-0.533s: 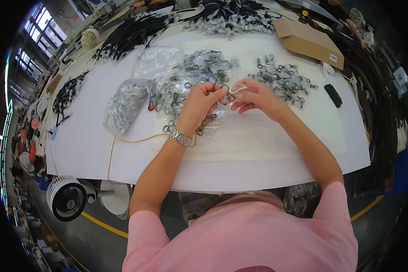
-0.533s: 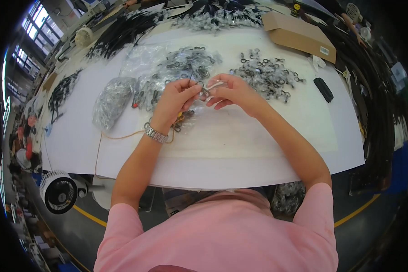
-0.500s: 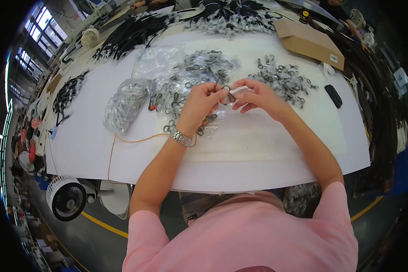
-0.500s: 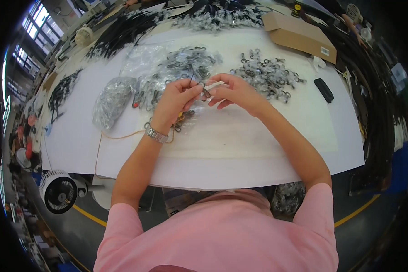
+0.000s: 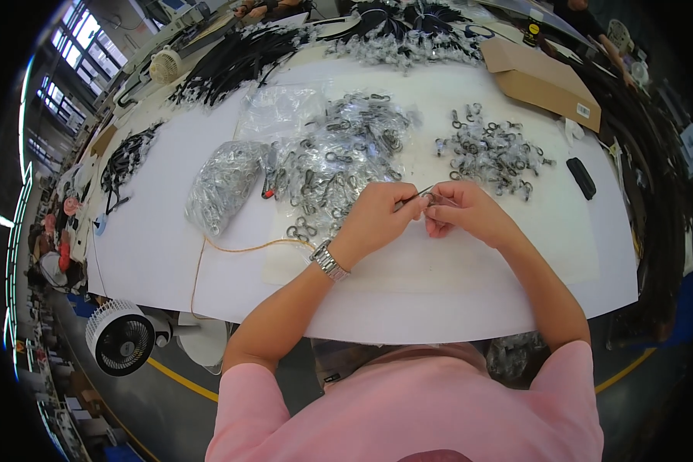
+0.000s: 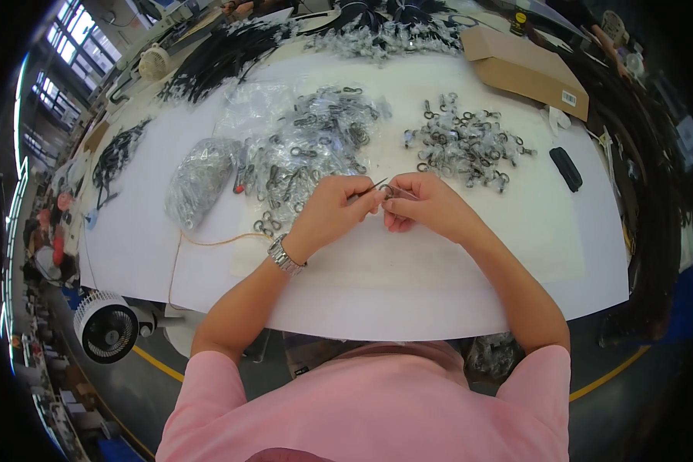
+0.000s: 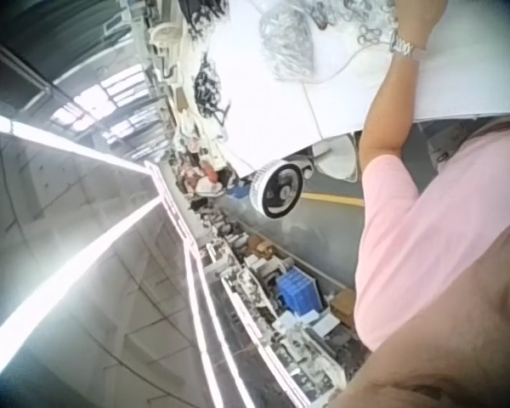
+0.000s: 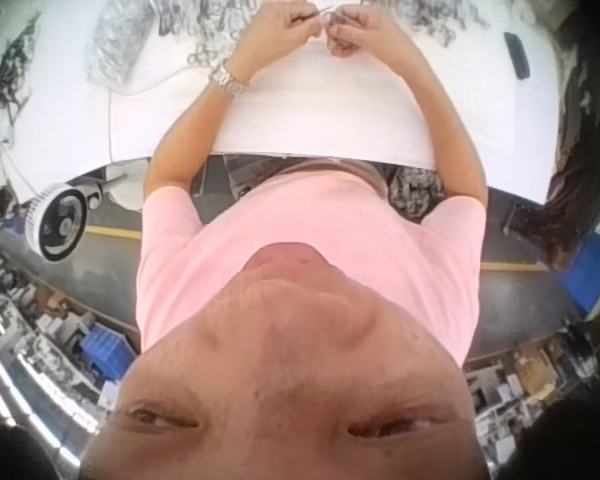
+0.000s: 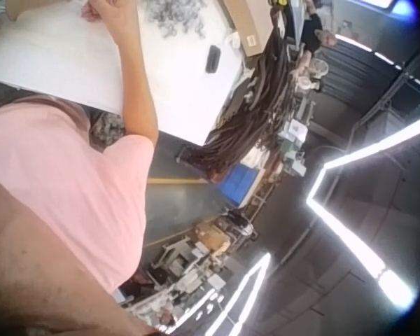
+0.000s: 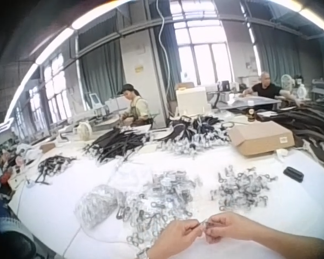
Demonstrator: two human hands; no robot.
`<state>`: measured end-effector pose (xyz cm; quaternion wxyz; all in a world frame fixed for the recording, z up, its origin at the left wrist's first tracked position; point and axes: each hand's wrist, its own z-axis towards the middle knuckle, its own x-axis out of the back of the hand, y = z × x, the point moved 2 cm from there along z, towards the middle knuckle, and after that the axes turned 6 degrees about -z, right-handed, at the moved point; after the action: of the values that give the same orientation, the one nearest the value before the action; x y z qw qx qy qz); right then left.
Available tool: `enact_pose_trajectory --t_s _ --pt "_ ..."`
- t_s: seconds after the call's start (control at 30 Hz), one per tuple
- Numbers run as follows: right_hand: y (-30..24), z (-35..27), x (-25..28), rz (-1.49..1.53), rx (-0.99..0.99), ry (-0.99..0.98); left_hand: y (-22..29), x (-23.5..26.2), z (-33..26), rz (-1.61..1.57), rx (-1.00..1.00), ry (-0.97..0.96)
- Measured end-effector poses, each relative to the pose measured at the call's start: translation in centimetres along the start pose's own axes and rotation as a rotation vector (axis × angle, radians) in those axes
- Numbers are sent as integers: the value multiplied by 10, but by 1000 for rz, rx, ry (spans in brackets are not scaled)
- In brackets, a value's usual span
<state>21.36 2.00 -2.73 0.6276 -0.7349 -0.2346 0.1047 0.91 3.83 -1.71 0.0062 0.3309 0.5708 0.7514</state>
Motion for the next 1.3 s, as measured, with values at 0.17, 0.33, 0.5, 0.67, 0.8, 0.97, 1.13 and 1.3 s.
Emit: enact_pose_trajectory --t_s 0.17,0.33,0.5,0.67,0.8,0.97,1.13,1.3 --pt "-4 -2 1 12 -25 -55 1 -5 -3 -154 38 4" --pt "0 -1 2 -77 24 -87 -1 -8 -3 -246 78 -41" --pt "-5 -1 -2 -20 -4 -122 -11 -7 0 -75 -37 2" --pt "1 2 -2 69 -61 -123 1 -6 -1 145 -186 105" --pt "6 2 -2 116 -86 -222 -3 -8 -2 -7 -217 163" --pt "7 -2 2 142 -113 -336 -3 -10 -4 -212 -3 102" --pt "12 -2 3 150 -123 -323 -8 -16 -2 -352 77 23" --pt "5 -2 -4 144 -159 -259 2 -16 -6 -339 -43 98"
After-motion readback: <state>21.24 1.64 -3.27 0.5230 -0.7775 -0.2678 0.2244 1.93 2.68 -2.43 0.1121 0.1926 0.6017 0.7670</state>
